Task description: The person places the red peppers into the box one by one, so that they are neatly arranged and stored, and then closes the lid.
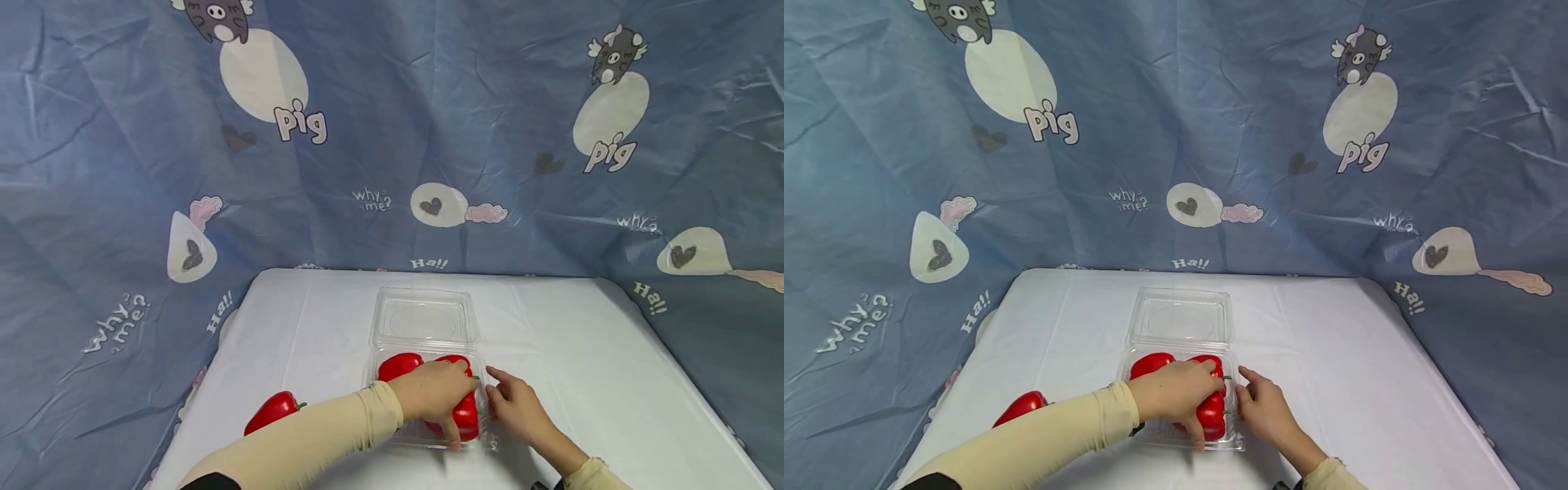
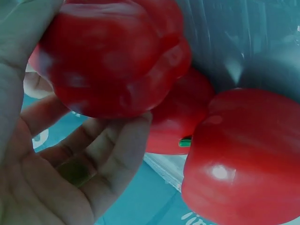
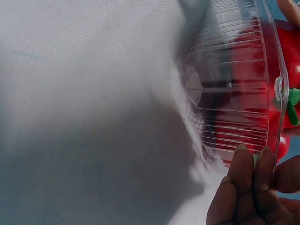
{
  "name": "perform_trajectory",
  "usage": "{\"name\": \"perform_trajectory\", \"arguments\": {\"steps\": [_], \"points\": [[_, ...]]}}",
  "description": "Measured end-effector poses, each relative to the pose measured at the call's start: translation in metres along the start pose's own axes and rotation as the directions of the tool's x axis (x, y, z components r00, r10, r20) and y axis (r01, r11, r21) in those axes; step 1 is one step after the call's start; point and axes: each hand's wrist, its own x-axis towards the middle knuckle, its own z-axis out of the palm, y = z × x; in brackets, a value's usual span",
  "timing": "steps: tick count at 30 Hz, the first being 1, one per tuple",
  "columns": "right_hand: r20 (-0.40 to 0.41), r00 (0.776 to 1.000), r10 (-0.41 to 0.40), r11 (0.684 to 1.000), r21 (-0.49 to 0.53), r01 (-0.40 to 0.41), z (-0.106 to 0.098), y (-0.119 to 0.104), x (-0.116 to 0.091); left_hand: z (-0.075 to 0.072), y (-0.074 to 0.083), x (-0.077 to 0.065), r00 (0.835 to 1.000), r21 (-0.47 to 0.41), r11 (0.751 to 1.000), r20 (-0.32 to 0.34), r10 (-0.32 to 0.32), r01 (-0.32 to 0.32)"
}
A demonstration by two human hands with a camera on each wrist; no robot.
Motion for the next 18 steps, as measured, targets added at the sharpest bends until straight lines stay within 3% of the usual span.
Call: {"name": "perform_trajectory", "arguments": {"steps": [7, 18], "points": [[0.011, 1.000, -0.002, 1.000, 0.002, 0.002, 0.002, 0.001, 0.000, 0.014, -0.003, 0.005, 0.999, 0.070, 0.997, -0.025, 0.043, -0.041], [0.006, 1.000, -0.003, 1.000, 0.002, 0.003, 0.002, 0.001, 0.001, 0.023, -0.007, 0.006, 0.996, -0.012, 0.997, -0.040, 0.076, -0.076]]}}
